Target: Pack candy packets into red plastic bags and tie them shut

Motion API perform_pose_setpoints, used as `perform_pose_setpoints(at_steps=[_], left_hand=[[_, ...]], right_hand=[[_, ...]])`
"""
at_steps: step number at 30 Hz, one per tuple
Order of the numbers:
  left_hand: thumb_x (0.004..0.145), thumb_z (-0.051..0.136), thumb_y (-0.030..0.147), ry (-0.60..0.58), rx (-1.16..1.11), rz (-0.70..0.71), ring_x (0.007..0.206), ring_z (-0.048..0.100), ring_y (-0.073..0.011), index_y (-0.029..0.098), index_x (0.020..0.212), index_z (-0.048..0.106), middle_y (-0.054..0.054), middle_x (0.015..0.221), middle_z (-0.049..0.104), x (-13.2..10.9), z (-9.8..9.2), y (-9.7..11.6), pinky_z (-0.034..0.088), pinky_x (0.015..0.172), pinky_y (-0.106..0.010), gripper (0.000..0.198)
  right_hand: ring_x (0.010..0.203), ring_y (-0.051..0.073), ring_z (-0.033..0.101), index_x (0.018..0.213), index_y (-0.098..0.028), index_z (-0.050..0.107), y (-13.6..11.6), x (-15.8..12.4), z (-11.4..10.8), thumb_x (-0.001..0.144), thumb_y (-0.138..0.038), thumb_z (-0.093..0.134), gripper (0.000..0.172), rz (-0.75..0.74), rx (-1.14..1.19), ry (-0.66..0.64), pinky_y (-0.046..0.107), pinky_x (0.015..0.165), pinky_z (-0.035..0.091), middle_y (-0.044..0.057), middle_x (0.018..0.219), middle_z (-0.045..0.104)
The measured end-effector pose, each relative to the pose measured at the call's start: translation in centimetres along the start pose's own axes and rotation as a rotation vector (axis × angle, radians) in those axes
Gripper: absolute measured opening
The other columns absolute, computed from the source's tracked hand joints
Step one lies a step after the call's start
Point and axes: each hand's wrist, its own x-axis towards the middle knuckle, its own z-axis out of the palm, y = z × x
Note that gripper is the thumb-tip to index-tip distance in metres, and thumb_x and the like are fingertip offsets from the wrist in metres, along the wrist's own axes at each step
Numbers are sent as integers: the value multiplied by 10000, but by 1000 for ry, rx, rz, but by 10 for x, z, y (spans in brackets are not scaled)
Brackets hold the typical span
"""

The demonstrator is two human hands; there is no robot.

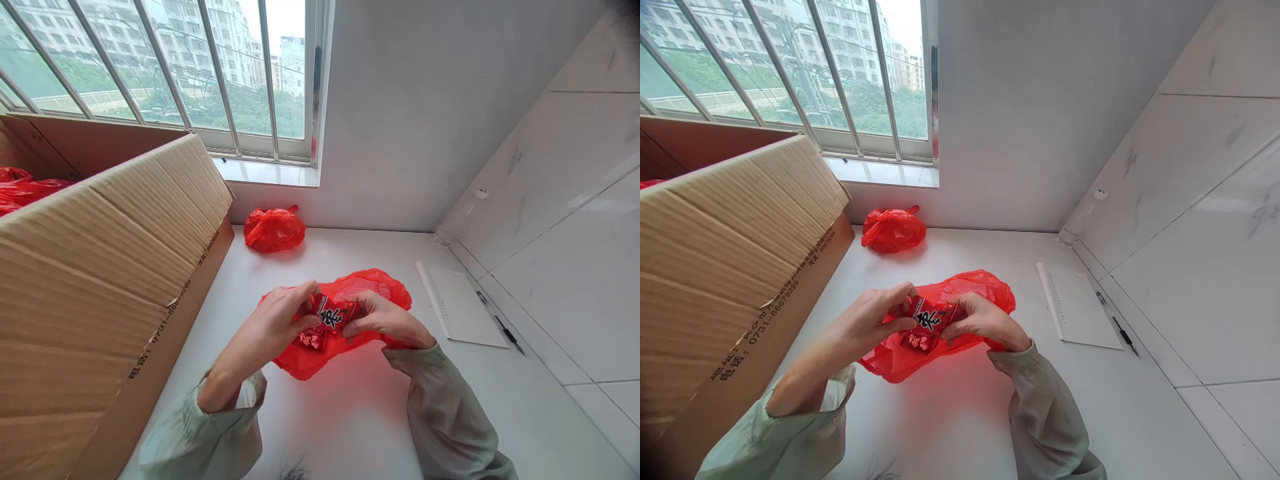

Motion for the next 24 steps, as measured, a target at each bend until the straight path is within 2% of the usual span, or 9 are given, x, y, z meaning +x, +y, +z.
perform_pose_setpoints(at_steps=[5,9,12,17,19,24], left_hand=[[851,483,177,-51,42,42,625,436,-117,215,745,390,61,682,530,2,7,5,291,568,-240,145],[829,488,165,-37,94,32,619,445,-122,208,717,397,53,669,545,4,9,6,270,558,-249,151],[812,517,164,-31,107,5,625,464,-119,206,703,413,63,663,573,3,6,5,282,569,-245,157],[895,516,316,-32,-41,-19,655,529,-116,227,785,497,71,725,632,1,8,5,336,595,-231,143],[897,517,345,1,-63,-19,653,527,-121,223,777,512,59,731,624,4,14,7,340,590,-234,171],[842,528,241,161,67,-37,606,470,-125,195,646,477,39,644,576,17,26,8,311,583,-252,208]], right_hand=[[926,200,656,983,-187,699,-8,-5,4,749,-212,700,235,-31,-87,61,332,834,516,32,968,706],[824,187,679,852,-151,700,-6,-1,7,770,-253,681,133,-21,-21,91,349,807,546,37,853,708],[798,185,686,795,-144,686,-4,2,8,750,-255,697,120,-14,29,99,339,779,559,27,808,703],[792,183,684,799,-150,691,-6,-1,8,766,-232,684,88,-34,-8,149,328,773,560,26,802,704],[805,197,689,822,-155,695,-7,-2,9,774,-251,684,108,-24,-31,135,341,784,563,28,811,706],[815,190,689,850,-185,714,-2,3,9,820,-274,639,120,-58,-164,172,314,791,543,15,816,719]])
